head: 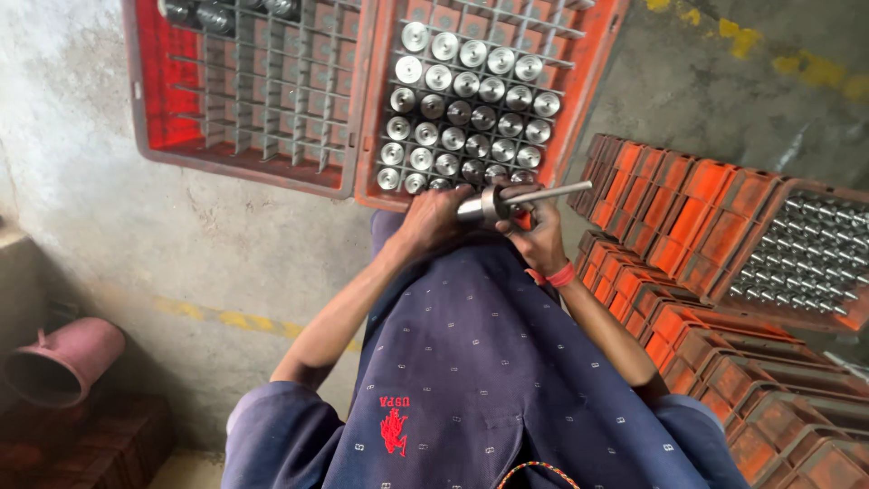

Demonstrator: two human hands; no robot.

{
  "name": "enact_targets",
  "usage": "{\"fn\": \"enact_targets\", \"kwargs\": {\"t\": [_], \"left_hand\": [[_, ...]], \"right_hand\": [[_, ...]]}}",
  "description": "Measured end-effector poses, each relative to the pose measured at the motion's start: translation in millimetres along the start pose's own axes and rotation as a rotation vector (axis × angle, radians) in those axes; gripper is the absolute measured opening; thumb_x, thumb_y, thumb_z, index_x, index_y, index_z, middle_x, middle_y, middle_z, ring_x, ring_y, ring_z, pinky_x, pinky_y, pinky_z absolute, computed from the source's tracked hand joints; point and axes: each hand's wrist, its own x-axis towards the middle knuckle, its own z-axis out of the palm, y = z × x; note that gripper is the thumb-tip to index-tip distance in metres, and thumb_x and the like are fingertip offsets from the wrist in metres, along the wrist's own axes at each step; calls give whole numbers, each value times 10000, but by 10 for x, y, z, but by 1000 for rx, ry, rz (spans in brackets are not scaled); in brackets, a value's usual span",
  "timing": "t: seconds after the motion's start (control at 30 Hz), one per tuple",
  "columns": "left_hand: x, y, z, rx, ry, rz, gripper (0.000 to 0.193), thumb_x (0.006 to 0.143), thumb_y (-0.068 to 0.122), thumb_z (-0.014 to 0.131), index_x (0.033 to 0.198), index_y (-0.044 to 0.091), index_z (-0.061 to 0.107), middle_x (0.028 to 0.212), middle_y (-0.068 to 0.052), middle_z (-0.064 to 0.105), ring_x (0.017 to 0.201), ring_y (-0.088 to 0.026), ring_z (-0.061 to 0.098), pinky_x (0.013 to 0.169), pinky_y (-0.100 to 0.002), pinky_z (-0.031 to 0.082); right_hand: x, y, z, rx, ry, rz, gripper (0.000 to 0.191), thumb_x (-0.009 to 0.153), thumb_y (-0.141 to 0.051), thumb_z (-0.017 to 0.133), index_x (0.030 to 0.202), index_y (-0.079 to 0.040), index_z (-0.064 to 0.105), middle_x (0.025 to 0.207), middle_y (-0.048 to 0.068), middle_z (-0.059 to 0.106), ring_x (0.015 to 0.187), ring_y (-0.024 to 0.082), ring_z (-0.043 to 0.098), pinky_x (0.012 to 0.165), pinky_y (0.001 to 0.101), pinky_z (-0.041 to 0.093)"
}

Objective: The person stands on a workshop floor holding a long metal shaft tool. They pick cup-shaped machined metal parts one at a time from an orange divider crate, press each part onto the shaft, and place filled or processed parts into an adjacent tray section, repeating the cycle continuously.

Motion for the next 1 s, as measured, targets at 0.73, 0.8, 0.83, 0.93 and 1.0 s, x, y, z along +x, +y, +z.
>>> {"fn": "enact_targets", "kwargs": {"t": [0.73, 0.8, 0.83, 0.93, 1.0], "left_hand": [[1181, -130, -386, -188, 394, 119, 541, 886, 7, 646, 1391, 202, 635, 998, -140, 695, 844, -367, 693, 730, -429, 554], [977, -450, -802, -1, 498, -61, 555, 869, 39, 658, 1398, 207, 645, 961, -141, 717, 787, -386, 694, 697, -466, 538], [882, -631, -1056, 195, 627, -83, 492, 921, 64, 675, 1390, 209, 651, 1032, -121, 751, 804, -381, 711, 697, -473, 542], [619, -1122, -1849, 371, 930, 33, 548, 916, 126, 767, 1406, 147, 523, 1190, -146, 729, 977, -388, 722, 787, -486, 573], [477, -1332, -2236, 444, 947, -83, 625, 901, 184, 812, 1419, 103, 470, 1189, -204, 687, 997, -428, 701, 776, -517, 558]], "right_hand": [[-234, 535, -376, 503, 590, 77, 462, 869, 147, 617, 1305, 4, 571, 1117, 45, 653, 932, 78, 584, 836, 214, 494], [-247, 519, -315, 453, 620, 90, 432, 868, 119, 634, 1277, -6, 570, 1135, 50, 678, 974, 92, 624, 846, 220, 504], [-249, 509, -281, 429, 633, 99, 418, 868, 105, 643, 1263, -12, 570, 1144, 52, 690, 994, 99, 645, 851, 222, 509], [-258, 461, -182, 362, 583, 55, 363, 984, 61, 684, 1335, 22, 600, 1064, 20, 646, 1003, 95, 622, 913, 235, 502], [-241, 438, -103, 331, 586, 78, 331, 966, 36, 678, 1285, 20, 592, 1104, 29, 679, 1013, 93, 631, 920, 232, 502]]}}
